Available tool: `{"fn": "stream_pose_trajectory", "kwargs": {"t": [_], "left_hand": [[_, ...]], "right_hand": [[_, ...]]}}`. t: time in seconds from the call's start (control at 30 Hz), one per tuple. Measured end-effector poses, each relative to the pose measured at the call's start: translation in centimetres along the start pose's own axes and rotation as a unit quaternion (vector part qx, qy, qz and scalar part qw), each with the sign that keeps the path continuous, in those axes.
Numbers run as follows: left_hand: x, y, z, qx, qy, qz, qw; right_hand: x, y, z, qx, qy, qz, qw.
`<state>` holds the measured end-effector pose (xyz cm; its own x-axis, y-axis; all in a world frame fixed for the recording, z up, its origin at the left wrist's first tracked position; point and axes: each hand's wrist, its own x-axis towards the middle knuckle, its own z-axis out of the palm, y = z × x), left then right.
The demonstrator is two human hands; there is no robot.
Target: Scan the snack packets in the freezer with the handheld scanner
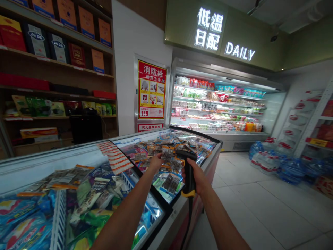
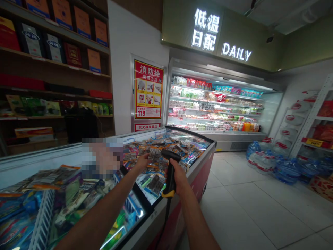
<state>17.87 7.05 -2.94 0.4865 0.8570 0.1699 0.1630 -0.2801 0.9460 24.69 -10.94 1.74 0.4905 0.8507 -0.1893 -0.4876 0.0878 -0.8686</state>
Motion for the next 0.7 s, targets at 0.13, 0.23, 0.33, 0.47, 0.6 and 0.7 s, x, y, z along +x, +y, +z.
{"fn": "stream_pose_trajectory", "kwargs": {"t": [0.13, 0.23, 0.33, 0.47, 0.6, 0.7], "left_hand": [[-0.4, 0.2, -1.6, -0.073, 0.008, -0.003, 0.997], [-0.4, 0.0, -2.1, -0.086, 0.006, 0.005, 0.996], [-0.3, -0.2, -2.3, -0.096, 0.015, 0.011, 0.995], [-0.2, -0.2, -2.6, -0.085, 0.033, 0.014, 0.996], [-0.4, -0.3, -3.7, -0.056, 0.061, 0.018, 0.996], [-1.0, -0.5, -5.0, -0.012, 0.110, 0.012, 0.994]], "right_hand": [[-0.4, 0.2, 1.0, -0.016, -0.035, -0.007, 0.999], [-0.6, 0.4, 1.5, -0.020, -0.050, -0.008, 0.999], [-0.8, 0.5, 1.9, -0.020, -0.060, -0.006, 0.998], [-1.0, 0.6, 2.1, -0.039, -0.052, -0.019, 0.998], [-0.8, 0.6, 2.0, -0.040, -0.045, -0.022, 0.998], [-0.4, 0.8, 1.9, -0.033, -0.034, -0.024, 0.999]]}}
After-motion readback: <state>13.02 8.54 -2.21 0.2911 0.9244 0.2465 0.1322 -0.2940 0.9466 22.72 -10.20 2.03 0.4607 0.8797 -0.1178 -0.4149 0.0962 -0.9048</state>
